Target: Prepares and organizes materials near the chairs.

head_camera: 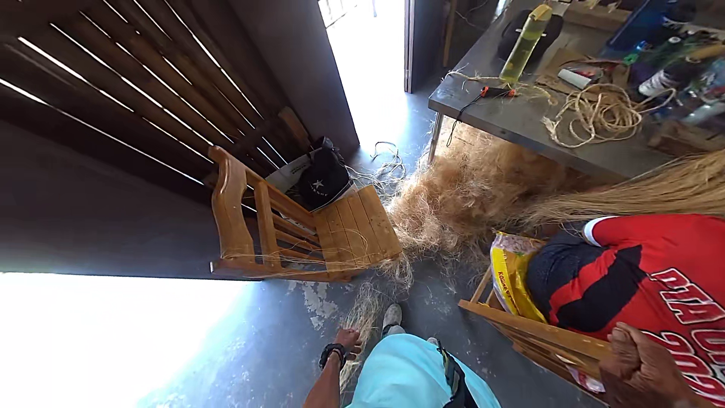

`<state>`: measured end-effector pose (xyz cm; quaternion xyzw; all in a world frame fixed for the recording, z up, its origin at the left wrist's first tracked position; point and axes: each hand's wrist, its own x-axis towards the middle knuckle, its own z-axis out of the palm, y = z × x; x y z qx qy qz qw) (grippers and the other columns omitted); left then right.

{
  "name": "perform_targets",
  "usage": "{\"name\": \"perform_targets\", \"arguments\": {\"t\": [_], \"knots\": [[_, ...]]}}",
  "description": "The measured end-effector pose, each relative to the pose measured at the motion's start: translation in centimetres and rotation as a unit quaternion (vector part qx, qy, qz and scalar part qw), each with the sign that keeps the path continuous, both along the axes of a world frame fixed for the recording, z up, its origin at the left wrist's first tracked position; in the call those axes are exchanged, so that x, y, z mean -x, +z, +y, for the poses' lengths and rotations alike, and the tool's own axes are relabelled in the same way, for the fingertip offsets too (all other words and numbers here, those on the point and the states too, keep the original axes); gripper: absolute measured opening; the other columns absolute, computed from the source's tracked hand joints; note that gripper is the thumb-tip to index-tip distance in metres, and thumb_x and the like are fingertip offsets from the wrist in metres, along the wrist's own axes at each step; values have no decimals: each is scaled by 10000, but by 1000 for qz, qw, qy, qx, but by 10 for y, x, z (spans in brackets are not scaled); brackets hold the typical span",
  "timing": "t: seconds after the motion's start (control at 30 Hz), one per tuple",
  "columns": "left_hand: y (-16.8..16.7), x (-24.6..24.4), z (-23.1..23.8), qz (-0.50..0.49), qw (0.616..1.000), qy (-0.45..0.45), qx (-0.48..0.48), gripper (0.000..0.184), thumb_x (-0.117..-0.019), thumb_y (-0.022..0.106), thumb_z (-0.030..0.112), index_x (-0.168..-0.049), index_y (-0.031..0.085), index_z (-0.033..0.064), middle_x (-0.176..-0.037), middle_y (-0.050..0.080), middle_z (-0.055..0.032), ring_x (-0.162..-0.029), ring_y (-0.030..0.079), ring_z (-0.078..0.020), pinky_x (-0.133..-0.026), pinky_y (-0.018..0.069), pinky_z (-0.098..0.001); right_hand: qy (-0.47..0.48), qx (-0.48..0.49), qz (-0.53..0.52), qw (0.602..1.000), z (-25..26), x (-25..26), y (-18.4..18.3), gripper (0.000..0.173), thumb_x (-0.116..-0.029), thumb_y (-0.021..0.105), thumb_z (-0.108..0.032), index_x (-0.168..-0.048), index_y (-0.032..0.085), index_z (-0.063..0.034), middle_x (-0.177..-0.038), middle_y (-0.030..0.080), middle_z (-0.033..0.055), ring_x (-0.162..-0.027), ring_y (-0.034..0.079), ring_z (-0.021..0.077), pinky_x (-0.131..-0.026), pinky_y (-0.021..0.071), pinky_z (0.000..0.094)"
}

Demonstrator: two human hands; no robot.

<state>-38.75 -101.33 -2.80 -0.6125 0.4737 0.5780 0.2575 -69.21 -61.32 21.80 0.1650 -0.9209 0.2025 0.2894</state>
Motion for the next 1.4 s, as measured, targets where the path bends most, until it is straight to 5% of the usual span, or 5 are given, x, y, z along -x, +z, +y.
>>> {"name": "perform_targets", "arguments": {"t": [0.73,0.97,1.1,1.23,1.4], "knots": [[0,-15,5,6,1000,10,22,423,-1101,479,289,-1373,554,-27,-1218,680,-232,-982,704,-313,-852,565,-471,9,5,11,1000,-3,-5,3,281,-1032,527,-94,-1023,727,104,-911,724,278,-844,730,368,-783,571,411],[5,-10,9,-9,1000,2,10,422,-1095,475,298,-1377,558,-5,-1222,684,-206,-978,709,-279,-858,569,-447,17,16,-12,1000,8,0,-6,249,-1041,536,-57,-1085,710,117,-932,721,268,-830,737,299,-777,588,346],[2,-11,10,-12,1000,3,0,416,-1098,475,295,-1369,557,-9,-1226,676,-209,-974,707,-276,-856,569,-440,-24,21,-76,997,-11,-6,18,277,-1036,498,-14,-1141,677,168,-984,721,281,-864,726,234,-820,546,260],[1,-15,13,-10,1000,6,-9,397,-1104,460,271,-1369,556,-9,-1240,665,-211,-966,698,-269,-848,564,-431,7,-5,-16,1000,7,1,-1,259,-1045,507,-49,-1110,698,113,-916,716,261,-786,730,279,-746,591,349],[-4,-21,13,-14,1000,2,-22,414,-1110,446,278,-1401,529,-5,-1265,658,-218,-1002,698,-287,-869,562,-443,25,-41,11,999,10,3,2,253,-1047,538,-80,-1109,701,103,-937,711,264,-834,722,342,-776,583,403]]}}
